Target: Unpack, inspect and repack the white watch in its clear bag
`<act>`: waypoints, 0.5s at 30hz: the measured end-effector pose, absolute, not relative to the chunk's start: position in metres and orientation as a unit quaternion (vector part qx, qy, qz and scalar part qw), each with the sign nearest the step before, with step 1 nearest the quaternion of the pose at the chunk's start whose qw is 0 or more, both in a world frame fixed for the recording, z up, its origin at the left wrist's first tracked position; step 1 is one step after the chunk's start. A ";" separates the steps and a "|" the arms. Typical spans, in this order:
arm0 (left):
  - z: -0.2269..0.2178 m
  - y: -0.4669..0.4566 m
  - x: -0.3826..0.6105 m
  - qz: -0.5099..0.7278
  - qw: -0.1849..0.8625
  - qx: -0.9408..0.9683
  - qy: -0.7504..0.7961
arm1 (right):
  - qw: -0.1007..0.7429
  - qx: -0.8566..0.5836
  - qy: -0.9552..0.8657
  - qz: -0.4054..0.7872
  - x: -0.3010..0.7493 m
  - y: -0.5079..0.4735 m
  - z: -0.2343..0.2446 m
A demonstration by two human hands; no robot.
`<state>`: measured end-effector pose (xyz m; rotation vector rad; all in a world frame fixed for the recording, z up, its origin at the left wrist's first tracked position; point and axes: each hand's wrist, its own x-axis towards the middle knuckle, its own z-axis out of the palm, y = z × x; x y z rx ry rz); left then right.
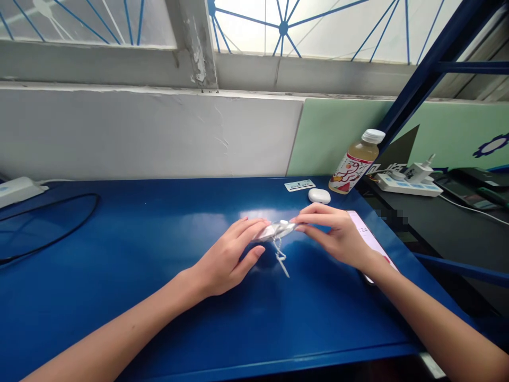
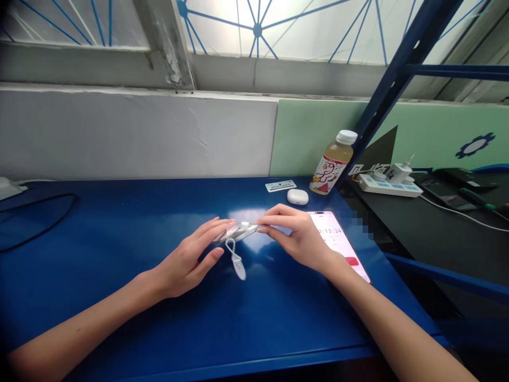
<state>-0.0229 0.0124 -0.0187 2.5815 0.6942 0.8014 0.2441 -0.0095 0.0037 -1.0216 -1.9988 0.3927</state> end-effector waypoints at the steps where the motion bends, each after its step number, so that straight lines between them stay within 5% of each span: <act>1: -0.018 0.012 -0.023 0.305 0.183 0.901 0.249 | 0.441 -0.417 -0.775 0.175 0.243 -0.011 0.006; 5: -0.016 0.010 -0.022 0.344 0.251 0.865 0.264 | 0.485 -0.452 -0.699 0.267 0.238 -0.012 0.008; 15: -0.012 0.001 -0.008 0.351 0.365 0.787 0.353 | 0.438 -0.490 -0.665 0.355 0.230 -0.011 -0.001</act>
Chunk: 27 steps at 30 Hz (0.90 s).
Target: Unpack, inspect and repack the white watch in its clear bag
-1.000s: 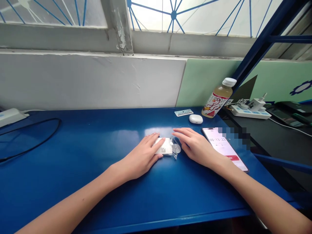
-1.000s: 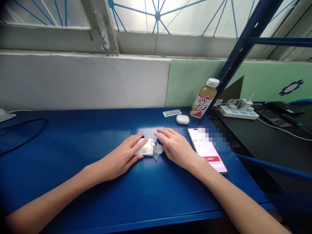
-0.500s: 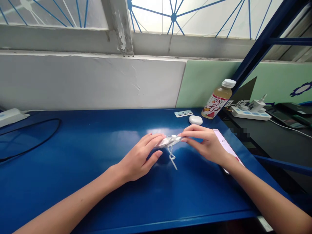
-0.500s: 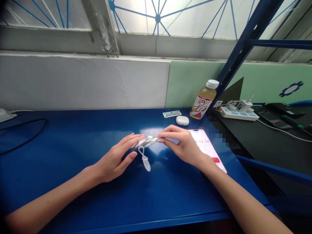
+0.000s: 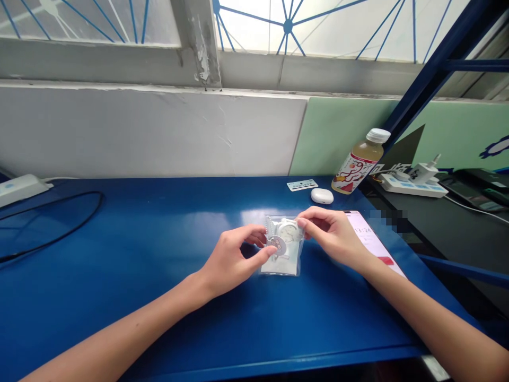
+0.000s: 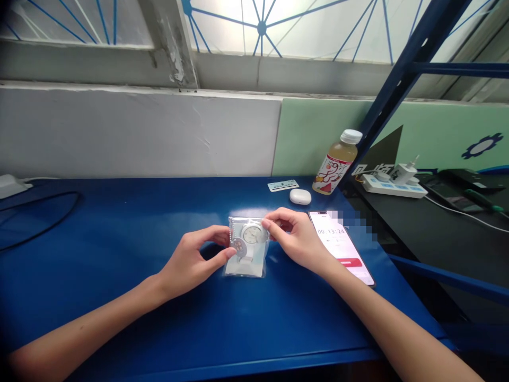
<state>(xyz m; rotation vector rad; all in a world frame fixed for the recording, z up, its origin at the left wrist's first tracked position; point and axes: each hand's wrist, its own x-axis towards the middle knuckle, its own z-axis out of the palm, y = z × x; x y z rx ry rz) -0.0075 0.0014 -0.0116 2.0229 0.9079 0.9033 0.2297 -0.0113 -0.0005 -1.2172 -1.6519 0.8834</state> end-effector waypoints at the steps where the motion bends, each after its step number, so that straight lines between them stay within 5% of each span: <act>1: -0.011 0.000 -0.006 0.350 0.368 0.782 0.362 | 0.432 -0.489 -0.672 0.350 0.229 -0.011 -0.002; 11: -0.010 0.003 -0.001 0.311 0.455 0.729 0.406 | 0.381 -0.520 -0.735 0.212 0.228 -0.011 -0.008; 27: -0.007 0.016 -0.011 0.264 0.504 0.712 0.412 | 0.349 -0.525 -0.745 0.216 0.230 -0.012 -0.005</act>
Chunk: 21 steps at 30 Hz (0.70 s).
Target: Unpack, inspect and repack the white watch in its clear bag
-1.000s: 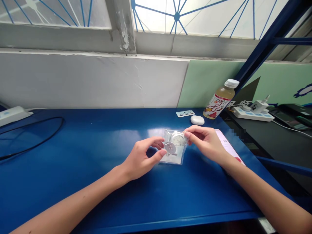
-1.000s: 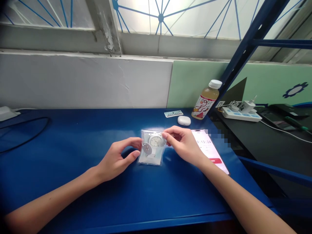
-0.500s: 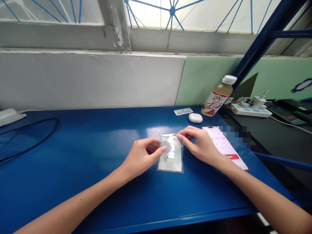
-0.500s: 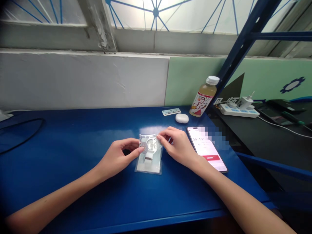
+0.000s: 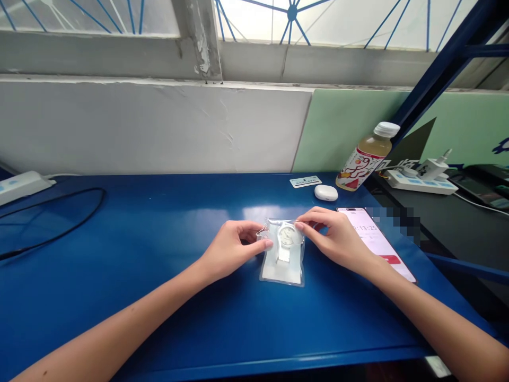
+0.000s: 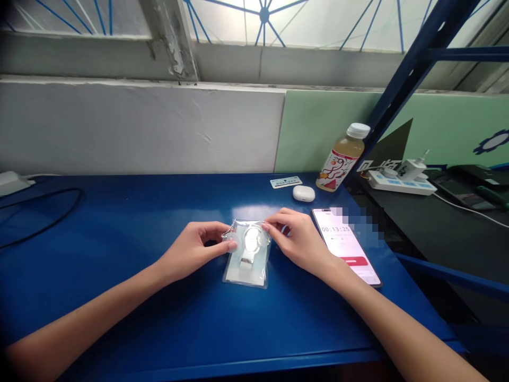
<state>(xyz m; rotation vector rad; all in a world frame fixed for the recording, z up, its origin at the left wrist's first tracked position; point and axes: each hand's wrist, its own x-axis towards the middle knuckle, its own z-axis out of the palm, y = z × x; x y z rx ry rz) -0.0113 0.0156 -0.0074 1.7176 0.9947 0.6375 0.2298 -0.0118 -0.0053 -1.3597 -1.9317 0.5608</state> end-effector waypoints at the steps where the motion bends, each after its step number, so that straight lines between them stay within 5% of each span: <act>1: -0.007 0.016 -0.013 0.261 0.498 0.714 0.418 | 0.344 -0.530 -0.745 0.214 0.231 -0.012 -0.005; 15: -0.017 0.019 -0.018 0.258 0.237 0.829 0.436 | 0.196 -0.587 -0.781 0.082 0.237 -0.009 -0.021; 21: -0.020 0.019 -0.016 0.250 0.164 0.852 0.430 | 0.154 -0.459 -0.871 0.087 0.238 -0.019 -0.004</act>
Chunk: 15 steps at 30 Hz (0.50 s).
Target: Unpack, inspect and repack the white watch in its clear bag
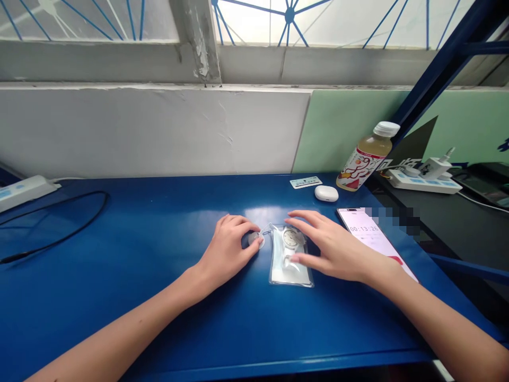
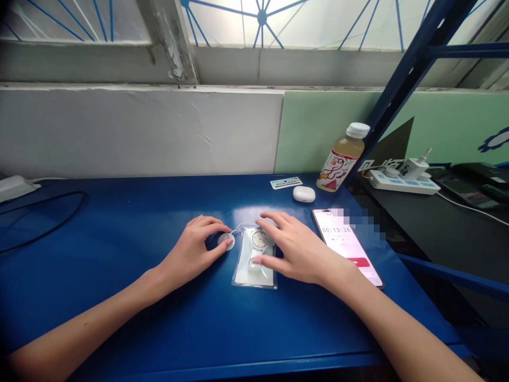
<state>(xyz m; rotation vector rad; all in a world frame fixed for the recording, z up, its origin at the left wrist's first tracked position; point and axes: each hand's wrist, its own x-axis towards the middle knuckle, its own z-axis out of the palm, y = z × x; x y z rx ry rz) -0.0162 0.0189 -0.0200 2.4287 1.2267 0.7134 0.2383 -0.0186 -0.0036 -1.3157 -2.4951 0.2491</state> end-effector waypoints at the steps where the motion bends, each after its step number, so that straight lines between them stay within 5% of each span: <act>1: -0.021 0.019 -0.016 0.253 0.159 0.850 0.434 | 0.143 -0.446 -0.879 0.094 0.239 -0.020 -0.003; 15: -0.017 0.015 -0.021 0.155 0.191 0.920 0.304 | 0.146 -0.442 -0.876 0.125 0.232 -0.019 -0.021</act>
